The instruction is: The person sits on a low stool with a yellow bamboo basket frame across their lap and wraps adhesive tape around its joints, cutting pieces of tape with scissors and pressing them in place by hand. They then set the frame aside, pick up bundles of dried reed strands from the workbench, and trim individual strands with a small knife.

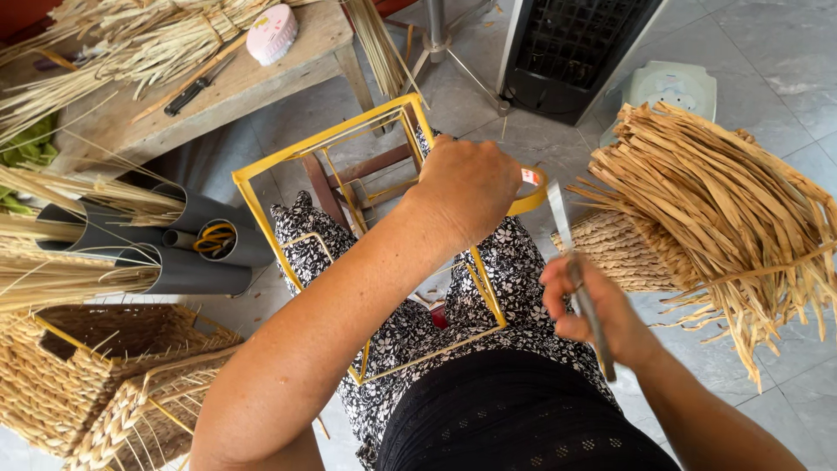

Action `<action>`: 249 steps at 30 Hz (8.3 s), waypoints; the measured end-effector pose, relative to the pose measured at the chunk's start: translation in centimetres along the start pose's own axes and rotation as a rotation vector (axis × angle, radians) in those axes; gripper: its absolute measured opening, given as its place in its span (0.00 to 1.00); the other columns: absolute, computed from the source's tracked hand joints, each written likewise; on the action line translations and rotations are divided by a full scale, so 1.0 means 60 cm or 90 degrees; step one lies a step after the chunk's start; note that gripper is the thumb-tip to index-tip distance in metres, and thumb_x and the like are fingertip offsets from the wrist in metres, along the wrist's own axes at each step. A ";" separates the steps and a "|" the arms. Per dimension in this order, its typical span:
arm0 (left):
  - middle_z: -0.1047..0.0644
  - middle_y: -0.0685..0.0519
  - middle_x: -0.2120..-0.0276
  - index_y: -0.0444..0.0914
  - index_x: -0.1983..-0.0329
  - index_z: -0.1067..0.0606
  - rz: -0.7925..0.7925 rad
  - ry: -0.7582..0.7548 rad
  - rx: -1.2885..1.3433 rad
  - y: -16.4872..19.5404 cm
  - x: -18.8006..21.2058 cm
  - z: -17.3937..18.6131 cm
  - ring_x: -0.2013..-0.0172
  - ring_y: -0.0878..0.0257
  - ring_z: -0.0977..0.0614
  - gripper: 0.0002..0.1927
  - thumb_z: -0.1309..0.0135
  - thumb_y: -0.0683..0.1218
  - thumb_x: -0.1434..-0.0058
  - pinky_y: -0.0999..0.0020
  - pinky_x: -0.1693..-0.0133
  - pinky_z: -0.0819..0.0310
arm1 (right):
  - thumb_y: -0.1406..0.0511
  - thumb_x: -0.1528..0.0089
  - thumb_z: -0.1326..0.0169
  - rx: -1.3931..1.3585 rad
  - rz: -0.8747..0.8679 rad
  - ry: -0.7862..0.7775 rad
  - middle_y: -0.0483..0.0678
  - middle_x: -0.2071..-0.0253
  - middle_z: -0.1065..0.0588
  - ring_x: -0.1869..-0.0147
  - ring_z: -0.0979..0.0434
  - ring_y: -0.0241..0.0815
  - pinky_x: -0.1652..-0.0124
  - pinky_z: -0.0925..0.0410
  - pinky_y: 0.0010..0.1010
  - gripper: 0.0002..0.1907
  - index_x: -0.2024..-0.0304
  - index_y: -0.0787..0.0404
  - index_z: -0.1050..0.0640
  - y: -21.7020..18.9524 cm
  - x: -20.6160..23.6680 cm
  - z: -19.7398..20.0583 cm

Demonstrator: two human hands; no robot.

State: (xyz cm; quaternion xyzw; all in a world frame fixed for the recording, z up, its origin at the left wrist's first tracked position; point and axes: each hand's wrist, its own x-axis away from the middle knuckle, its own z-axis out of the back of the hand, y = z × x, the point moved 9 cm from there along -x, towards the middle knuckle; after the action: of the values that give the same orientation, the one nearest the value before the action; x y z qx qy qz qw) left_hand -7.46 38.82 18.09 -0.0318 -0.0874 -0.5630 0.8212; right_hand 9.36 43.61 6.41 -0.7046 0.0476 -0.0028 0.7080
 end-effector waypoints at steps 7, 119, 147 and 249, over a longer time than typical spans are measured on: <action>0.18 0.48 0.69 0.42 0.68 0.18 -0.017 0.035 0.040 -0.004 -0.002 -0.007 0.64 0.49 0.15 0.03 0.41 0.42 0.45 0.51 0.61 0.26 | 0.54 0.44 0.34 0.002 -0.203 -0.101 0.38 0.75 0.35 0.72 0.36 0.29 0.70 0.37 0.22 0.30 0.49 0.63 0.30 0.071 0.009 -0.068; 0.21 0.55 0.64 0.39 0.59 0.30 0.282 0.613 0.386 -0.220 0.571 -0.156 0.65 0.60 0.19 0.15 0.35 0.37 0.43 0.61 0.58 0.28 | 0.67 0.33 0.38 -0.170 0.162 -0.141 0.52 0.65 0.20 0.70 0.21 0.37 0.66 0.27 0.28 0.22 0.41 0.65 0.32 -0.024 -0.142 -0.251; 0.18 0.40 0.56 0.37 0.45 0.37 0.251 0.710 1.106 -0.189 0.445 -0.289 0.48 0.55 0.16 0.14 0.47 0.37 0.29 0.61 0.41 0.24 | 0.73 0.43 0.35 0.227 0.154 0.069 0.55 0.64 0.21 0.60 0.19 0.37 0.62 0.28 0.20 0.27 0.44 0.70 0.29 -0.103 -0.134 0.054; 0.19 0.48 0.70 0.45 0.65 0.17 0.000 0.054 0.091 0.014 0.015 -0.064 0.62 0.49 0.17 0.07 0.37 0.50 0.45 0.55 0.57 0.26 | 0.64 0.39 0.32 0.178 0.330 0.203 0.52 0.46 0.24 0.38 0.22 0.44 0.33 0.32 0.39 0.31 0.40 0.62 0.34 -0.091 -0.075 0.097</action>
State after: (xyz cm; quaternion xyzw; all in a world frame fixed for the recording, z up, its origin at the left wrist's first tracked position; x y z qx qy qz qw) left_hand -5.96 37.69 14.52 0.0504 -0.0925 -0.5565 0.8242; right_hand 5.65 49.66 12.18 -0.5555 0.3348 0.0607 0.7587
